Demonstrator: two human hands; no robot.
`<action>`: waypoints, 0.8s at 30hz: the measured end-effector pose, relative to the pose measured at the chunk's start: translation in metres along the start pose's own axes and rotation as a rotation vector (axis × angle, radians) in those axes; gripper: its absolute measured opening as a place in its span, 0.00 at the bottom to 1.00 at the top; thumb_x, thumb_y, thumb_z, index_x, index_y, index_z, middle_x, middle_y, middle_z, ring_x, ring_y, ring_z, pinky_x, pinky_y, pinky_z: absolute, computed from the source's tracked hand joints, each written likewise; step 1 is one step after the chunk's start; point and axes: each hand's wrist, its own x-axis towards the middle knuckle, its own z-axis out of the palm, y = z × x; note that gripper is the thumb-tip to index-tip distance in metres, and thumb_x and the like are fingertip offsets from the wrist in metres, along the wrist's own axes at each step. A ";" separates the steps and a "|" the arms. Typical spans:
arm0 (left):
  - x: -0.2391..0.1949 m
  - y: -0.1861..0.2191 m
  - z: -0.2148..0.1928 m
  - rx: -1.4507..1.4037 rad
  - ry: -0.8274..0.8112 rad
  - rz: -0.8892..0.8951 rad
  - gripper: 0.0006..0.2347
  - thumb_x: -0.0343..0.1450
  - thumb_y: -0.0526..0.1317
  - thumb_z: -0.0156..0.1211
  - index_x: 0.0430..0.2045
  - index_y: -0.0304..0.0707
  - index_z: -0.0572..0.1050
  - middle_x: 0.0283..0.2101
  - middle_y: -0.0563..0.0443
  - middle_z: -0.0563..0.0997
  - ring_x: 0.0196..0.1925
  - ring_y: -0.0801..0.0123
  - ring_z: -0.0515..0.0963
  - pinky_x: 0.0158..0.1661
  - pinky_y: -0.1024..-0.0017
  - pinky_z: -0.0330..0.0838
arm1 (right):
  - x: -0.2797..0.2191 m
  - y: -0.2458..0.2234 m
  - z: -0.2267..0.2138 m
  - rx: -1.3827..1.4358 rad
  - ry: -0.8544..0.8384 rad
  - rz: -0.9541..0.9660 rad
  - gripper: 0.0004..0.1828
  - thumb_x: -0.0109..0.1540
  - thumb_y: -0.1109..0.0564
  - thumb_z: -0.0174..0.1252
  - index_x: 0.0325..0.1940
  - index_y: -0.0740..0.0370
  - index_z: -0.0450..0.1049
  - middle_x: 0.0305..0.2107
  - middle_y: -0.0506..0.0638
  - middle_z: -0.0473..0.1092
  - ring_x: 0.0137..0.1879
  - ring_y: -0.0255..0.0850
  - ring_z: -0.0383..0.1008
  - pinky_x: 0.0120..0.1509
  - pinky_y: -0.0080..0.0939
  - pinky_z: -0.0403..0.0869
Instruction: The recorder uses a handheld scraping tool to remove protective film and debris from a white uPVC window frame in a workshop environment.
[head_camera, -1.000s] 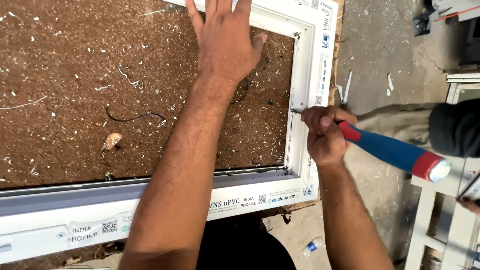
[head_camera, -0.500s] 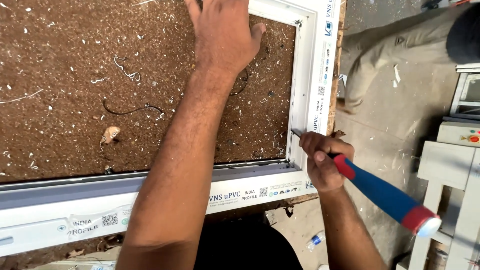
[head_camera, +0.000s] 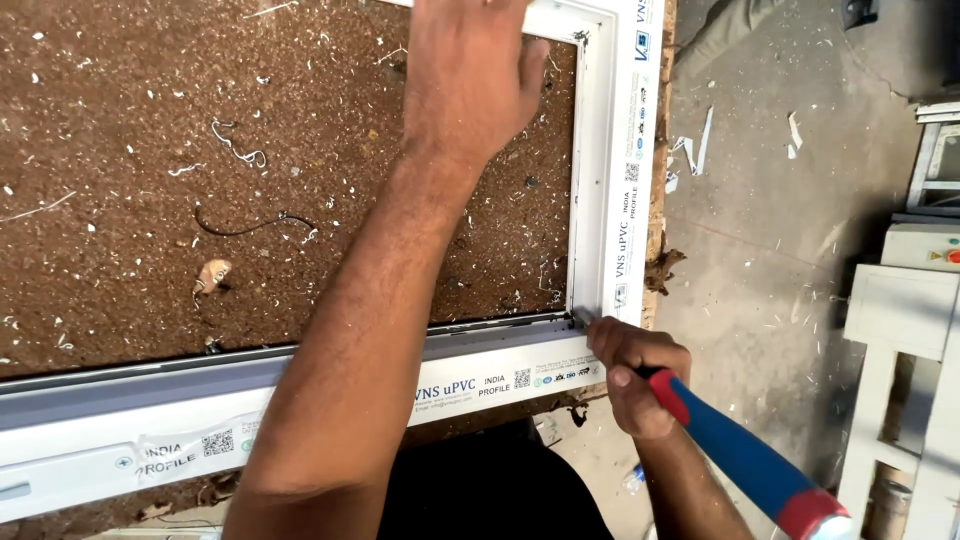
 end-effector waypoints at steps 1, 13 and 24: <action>0.002 0.007 -0.003 -0.056 -0.041 0.017 0.14 0.70 0.41 0.75 0.42 0.34 0.76 0.44 0.42 0.78 0.49 0.59 0.78 0.52 0.53 0.69 | -0.004 -0.001 0.000 0.010 -0.001 0.013 0.21 0.60 0.58 0.58 0.21 0.64 0.53 0.19 0.52 0.58 0.29 0.43 0.54 0.43 0.49 0.62; -0.051 0.109 -0.005 -0.399 -1.255 0.053 0.15 0.53 0.38 0.81 0.30 0.44 0.83 0.38 0.51 0.86 0.41 0.63 0.85 0.43 0.64 0.79 | 0.001 -0.011 0.004 0.262 0.512 0.197 0.19 0.62 0.56 0.52 0.22 0.58 0.53 0.18 0.46 0.50 0.30 0.42 0.53 0.47 0.49 0.62; -0.096 0.117 0.008 -0.361 -1.230 0.177 0.10 0.54 0.30 0.70 0.25 0.43 0.84 0.34 0.45 0.85 0.38 0.55 0.85 0.38 0.59 0.79 | -0.047 -0.045 -0.028 0.256 0.565 -0.046 0.24 0.66 0.47 0.55 0.22 0.54 0.52 0.16 0.44 0.50 0.29 0.40 0.57 0.50 0.51 0.64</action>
